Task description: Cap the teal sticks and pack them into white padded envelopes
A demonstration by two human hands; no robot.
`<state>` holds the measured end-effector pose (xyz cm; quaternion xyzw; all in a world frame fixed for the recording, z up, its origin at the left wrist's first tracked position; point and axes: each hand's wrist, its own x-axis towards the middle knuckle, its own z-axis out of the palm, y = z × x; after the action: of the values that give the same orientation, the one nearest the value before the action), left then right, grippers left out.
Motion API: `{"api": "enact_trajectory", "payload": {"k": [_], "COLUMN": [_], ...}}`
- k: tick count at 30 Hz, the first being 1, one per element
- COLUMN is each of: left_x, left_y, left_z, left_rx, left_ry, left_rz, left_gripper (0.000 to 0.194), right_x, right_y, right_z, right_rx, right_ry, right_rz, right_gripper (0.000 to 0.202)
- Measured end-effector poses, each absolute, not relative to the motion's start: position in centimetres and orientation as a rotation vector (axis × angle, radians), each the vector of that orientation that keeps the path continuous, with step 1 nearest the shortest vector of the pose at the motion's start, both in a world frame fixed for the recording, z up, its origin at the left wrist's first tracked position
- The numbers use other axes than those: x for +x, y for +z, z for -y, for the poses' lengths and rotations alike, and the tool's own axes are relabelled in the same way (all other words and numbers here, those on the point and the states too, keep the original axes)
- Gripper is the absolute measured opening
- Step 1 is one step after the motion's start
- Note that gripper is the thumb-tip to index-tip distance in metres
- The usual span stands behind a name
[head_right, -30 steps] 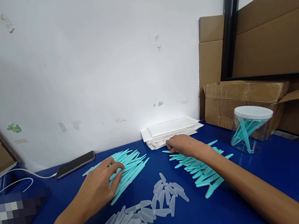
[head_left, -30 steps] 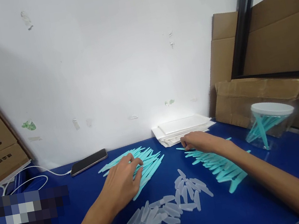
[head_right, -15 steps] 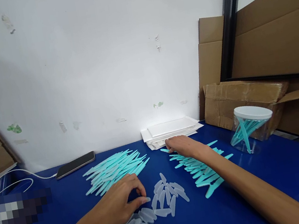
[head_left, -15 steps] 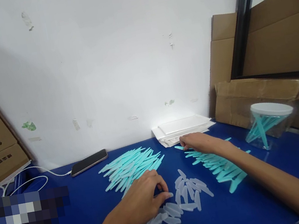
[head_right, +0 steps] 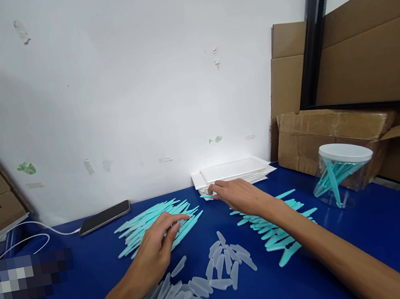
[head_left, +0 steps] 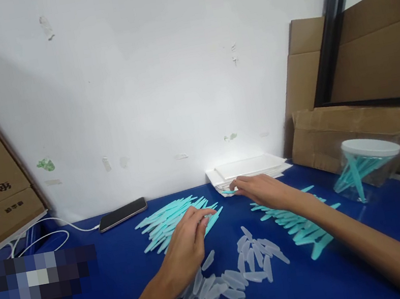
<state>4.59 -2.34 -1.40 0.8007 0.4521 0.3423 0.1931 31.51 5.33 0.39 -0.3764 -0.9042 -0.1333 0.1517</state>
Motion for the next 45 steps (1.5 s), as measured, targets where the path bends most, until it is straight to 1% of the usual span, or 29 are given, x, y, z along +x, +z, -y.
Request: {"api": "enact_trajectory", "payload": {"k": [6,10,15,24,32,37,41,45], "left_x": [5.0,4.9,4.7,4.8,5.1,5.0,5.5,5.8], "left_y": [-1.6,-1.2,-1.1,-1.1,-1.0,-1.2,-1.1,-1.1], "left_z": [1.6,1.2,0.9,1.2,1.8,2.0,2.3,2.5], "left_rx": [1.881,1.646,1.465,1.479,1.516,1.579,1.704,1.977], "left_ry": [1.17,1.27,1.287,1.203,1.069,1.07,1.056,0.974], "left_rz": [-1.239,-1.214,-1.194,-1.166,-1.126,-1.101,-1.115,-1.191], "left_gripper": [0.027,0.034,0.044,0.042,0.034,0.029,0.026,0.024], "right_x": [30.1,29.2,28.8,28.5,28.0,27.5,27.4,27.2], "right_y": [0.6,0.5,0.3,-0.4,-0.9,-1.6,-1.6,-1.0], "right_z": [-3.8,-2.8,-2.5,-2.6,-2.2,-1.9,-1.8,-1.5], "right_rx": [-0.88,-0.818,-0.768,-0.749,-0.631,-0.577,-0.544,-0.6], "right_ry": [-0.249,-0.208,-0.24,-0.269,-0.247,-0.229,-0.144,-0.227], "right_rz": [2.575,2.58,2.556,2.458,2.406,2.373,2.381,2.508], "right_gripper": [0.023,0.023,0.025,0.025,0.026,0.033,0.033,0.035]}}
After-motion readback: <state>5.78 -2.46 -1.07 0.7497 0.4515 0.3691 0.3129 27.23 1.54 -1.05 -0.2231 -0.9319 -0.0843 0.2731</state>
